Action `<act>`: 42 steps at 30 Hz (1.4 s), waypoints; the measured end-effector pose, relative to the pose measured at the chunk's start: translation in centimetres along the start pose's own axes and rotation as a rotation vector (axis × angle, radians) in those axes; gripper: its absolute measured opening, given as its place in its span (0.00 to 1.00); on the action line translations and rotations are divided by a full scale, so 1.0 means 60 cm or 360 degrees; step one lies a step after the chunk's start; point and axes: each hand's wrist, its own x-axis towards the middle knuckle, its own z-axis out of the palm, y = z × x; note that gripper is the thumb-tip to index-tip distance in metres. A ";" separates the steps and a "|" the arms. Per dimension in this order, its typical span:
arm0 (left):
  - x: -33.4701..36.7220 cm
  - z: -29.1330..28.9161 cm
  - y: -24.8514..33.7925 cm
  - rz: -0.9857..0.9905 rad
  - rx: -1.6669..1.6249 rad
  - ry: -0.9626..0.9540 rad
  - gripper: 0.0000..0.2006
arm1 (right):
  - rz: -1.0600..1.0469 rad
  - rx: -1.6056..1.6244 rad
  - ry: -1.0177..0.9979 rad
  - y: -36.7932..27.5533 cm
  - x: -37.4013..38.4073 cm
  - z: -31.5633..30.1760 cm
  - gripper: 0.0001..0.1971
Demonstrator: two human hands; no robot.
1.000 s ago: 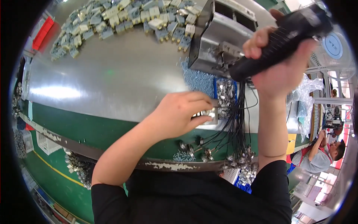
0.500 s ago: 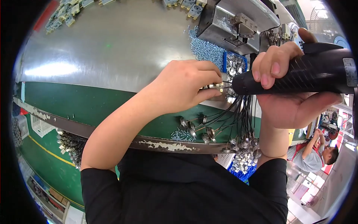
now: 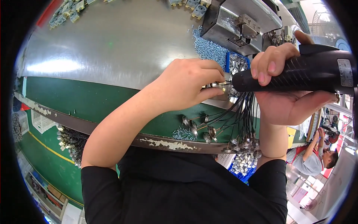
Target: Assembling small electronic components by wiring them and using an electric screwdriver to fasten parts.
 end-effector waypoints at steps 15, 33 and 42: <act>-0.001 0.002 -0.005 -0.0018 0.0014 0.0011 0.11 | -0.0300 0.0764 -0.0229 0.070 -0.004 -0.011 0.56; 0.009 -0.009 0.004 0.0071 -0.0123 0.0023 0.12 | -0.0345 0.0803 0.0198 0.045 0.087 -0.107 0.58; 0.011 -0.012 0.010 0.0009 -0.0145 -0.0024 0.14 | -0.0359 0.0207 0.0718 0.069 0.144 -0.130 0.53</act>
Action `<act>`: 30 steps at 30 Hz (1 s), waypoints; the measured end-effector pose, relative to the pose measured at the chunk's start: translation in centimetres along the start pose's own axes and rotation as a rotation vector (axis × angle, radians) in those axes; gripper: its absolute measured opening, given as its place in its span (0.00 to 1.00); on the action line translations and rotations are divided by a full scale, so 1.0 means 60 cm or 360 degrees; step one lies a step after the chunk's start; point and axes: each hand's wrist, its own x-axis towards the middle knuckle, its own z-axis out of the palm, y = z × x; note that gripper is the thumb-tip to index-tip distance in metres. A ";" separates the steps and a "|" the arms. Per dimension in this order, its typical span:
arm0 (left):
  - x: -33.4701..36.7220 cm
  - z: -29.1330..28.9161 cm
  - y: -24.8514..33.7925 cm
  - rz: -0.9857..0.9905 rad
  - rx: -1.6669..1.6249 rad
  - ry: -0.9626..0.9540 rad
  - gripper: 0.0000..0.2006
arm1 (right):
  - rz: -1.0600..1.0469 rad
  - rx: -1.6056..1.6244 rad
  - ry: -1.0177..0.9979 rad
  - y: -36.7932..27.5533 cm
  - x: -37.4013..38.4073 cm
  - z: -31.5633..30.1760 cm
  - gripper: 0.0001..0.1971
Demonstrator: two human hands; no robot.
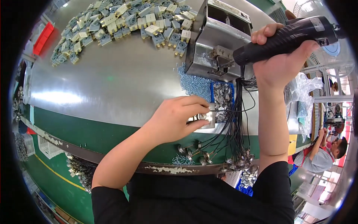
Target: Assembling small electronic components by wiring them and using an electric screwdriver to fasten parts.
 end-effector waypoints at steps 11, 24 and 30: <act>0.005 -0.005 0.002 -0.0068 0.0020 -0.0030 0.14 | 0.0031 -0.0197 -0.0021 0.008 -0.012 0.040 0.53; 0.003 -0.002 0.004 -0.0077 0.0033 -0.0007 0.14 | 0.0027 -0.0183 -0.0063 0.003 -0.014 0.054 0.49; -0.001 -0.003 0.003 -0.0106 0.0009 -0.0010 0.13 | 0.0092 -0.0177 -0.0157 0.006 -0.032 0.056 0.49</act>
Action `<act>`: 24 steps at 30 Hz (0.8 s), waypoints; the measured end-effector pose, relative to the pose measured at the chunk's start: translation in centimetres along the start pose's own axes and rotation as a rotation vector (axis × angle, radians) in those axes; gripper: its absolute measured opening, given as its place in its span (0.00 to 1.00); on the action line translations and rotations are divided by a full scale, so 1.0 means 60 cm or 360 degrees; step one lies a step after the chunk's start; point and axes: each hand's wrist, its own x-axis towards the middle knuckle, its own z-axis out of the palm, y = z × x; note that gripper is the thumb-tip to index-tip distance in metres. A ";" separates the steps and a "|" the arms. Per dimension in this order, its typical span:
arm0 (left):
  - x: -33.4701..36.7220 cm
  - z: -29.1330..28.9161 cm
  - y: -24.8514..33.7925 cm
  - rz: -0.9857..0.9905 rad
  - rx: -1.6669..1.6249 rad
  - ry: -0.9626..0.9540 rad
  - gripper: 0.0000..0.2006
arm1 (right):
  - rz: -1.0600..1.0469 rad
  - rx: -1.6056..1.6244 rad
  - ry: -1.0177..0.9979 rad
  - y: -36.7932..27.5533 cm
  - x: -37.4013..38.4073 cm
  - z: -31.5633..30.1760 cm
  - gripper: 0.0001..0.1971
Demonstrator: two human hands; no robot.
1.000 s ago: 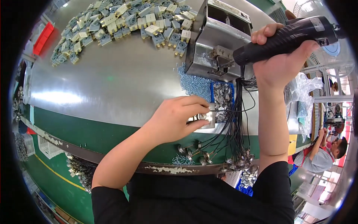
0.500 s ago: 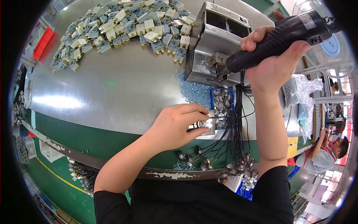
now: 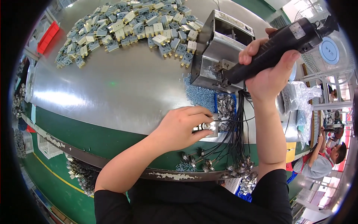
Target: Assembling small electronic components by wiring them and using an electric screwdriver to fasten parts.
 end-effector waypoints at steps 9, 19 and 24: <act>-0.001 -0.003 -0.003 -0.0049 -0.0037 -0.0018 0.13 | 0.0220 0.0349 -0.0125 -0.054 -0.041 0.013 0.54; -0.002 -0.008 0.007 -0.0063 -0.0091 0.0006 0.15 | 0.0313 0.0581 -0.0298 -0.090 -0.082 0.032 0.56; -0.005 -0.007 0.003 -0.0025 -0.0064 0.0012 0.15 | 0.0272 0.0486 -0.0257 -0.088 -0.086 0.038 0.56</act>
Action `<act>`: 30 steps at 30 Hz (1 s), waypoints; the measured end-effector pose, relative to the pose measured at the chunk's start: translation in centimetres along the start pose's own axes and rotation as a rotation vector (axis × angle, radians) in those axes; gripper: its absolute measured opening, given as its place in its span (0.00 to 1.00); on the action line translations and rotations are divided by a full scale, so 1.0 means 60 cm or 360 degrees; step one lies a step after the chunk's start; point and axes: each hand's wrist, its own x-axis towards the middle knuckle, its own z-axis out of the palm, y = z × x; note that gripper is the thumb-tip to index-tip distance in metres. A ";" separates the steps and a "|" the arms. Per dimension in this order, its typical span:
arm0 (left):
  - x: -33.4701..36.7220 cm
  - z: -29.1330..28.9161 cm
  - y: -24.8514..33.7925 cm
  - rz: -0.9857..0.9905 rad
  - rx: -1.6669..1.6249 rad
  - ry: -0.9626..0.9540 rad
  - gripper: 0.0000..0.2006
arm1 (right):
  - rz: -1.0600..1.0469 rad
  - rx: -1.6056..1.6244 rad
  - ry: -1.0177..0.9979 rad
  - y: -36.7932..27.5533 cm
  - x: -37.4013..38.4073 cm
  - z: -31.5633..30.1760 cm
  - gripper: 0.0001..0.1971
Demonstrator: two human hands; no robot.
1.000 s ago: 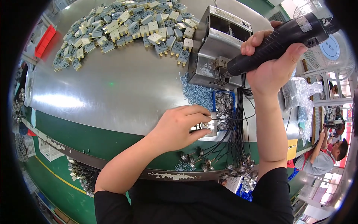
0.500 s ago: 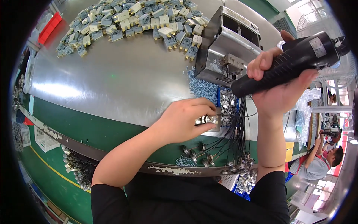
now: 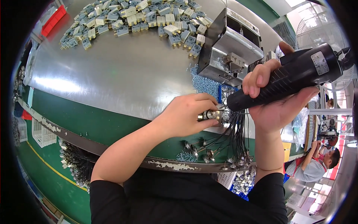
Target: Assembling small electronic components by wiring them and using an electric screwdriver to fasten parts.
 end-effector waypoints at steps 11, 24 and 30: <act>0.001 0.004 -0.001 0.0064 0.0071 -0.0007 0.15 | -0.0347 -0.0383 0.0430 0.005 0.093 -0.073 0.50; 0.009 0.005 -0.005 0.0091 0.0069 -0.0013 0.15 | -0.0279 -0.0413 0.0395 0.042 0.118 -0.093 0.50; 0.006 0.006 -0.006 0.0061 0.0093 -0.0017 0.14 | -0.0243 -0.0305 0.0355 0.049 0.120 -0.107 0.49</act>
